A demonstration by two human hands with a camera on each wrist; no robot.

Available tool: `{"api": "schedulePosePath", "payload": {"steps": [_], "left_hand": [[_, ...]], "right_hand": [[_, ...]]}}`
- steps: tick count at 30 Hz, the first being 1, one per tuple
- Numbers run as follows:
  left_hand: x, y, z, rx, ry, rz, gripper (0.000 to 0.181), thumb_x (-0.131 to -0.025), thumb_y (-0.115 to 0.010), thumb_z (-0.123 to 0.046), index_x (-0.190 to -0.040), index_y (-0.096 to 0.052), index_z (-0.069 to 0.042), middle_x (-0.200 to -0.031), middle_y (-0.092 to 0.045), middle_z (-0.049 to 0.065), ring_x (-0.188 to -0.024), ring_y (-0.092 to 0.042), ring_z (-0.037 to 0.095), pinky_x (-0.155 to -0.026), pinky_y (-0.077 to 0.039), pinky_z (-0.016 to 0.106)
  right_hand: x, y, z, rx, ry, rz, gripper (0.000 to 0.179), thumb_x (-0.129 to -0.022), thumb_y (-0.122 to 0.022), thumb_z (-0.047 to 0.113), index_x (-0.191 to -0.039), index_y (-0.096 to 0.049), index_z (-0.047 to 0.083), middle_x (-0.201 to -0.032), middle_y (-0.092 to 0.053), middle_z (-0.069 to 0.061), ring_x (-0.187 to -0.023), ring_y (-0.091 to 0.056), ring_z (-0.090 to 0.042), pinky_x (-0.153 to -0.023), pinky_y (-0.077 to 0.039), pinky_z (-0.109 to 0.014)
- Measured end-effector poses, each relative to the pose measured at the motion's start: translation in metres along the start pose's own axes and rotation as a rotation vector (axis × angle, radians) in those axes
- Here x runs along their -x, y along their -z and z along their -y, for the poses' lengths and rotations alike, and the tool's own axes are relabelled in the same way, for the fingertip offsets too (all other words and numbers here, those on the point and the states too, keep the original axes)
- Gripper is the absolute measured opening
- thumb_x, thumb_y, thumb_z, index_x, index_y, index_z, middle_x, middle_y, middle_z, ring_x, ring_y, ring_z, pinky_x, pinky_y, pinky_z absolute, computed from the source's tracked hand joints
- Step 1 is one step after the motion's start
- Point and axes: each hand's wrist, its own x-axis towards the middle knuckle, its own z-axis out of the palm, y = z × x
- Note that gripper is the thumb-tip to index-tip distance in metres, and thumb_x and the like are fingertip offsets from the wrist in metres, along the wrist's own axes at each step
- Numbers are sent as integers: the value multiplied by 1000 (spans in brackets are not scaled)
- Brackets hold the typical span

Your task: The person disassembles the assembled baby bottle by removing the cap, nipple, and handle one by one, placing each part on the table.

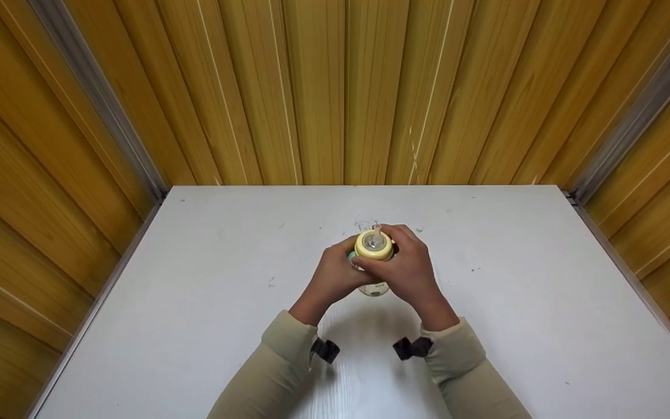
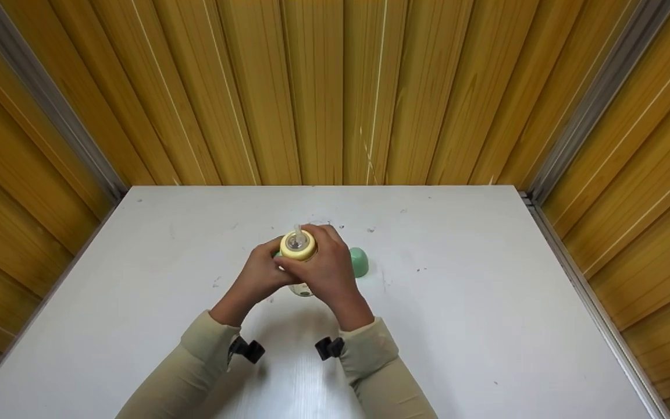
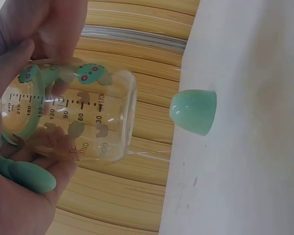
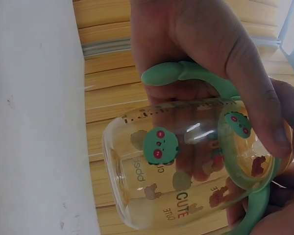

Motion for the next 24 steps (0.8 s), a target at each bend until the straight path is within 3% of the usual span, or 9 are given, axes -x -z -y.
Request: {"api": "schedulePosePath", "payload": {"steps": [6, 15, 24], "left_hand": [[-4, 0, 1, 7, 21, 18, 71, -67, -88, -37, -130, -59, -25, -123, -65, -10, -113, -60, 9, -94, -51, 35], [-12, 0, 2, 13, 2, 43, 62, -68, -88, -32, -125, -63, -21, -117, -67, -9, -109, -61, 8, -92, -52, 32], [-11, 0, 2, 20, 6, 70, 65, -65, -89, -33, -125, -64, -21, -117, -68, -10, -110, -61, 7, -92, -51, 31]], "right_hand": [[-3, -1, -4, 3, 7, -2, 68, -65, -86, 48, -117, -66, 9, -108, -64, -1, -97, -62, -15, -82, -52, -36], [-6, 2, -9, 5, -1, 8, 67, -66, -85, 51, -117, -66, 12, -104, -61, -1, -95, -61, -15, -81, -51, -34], [-3, 5, -9, -20, -29, 44, 67, -66, -85, 50, -118, -66, 13, -105, -61, -1, -97, -59, -15, -82, -50, -34]]}}
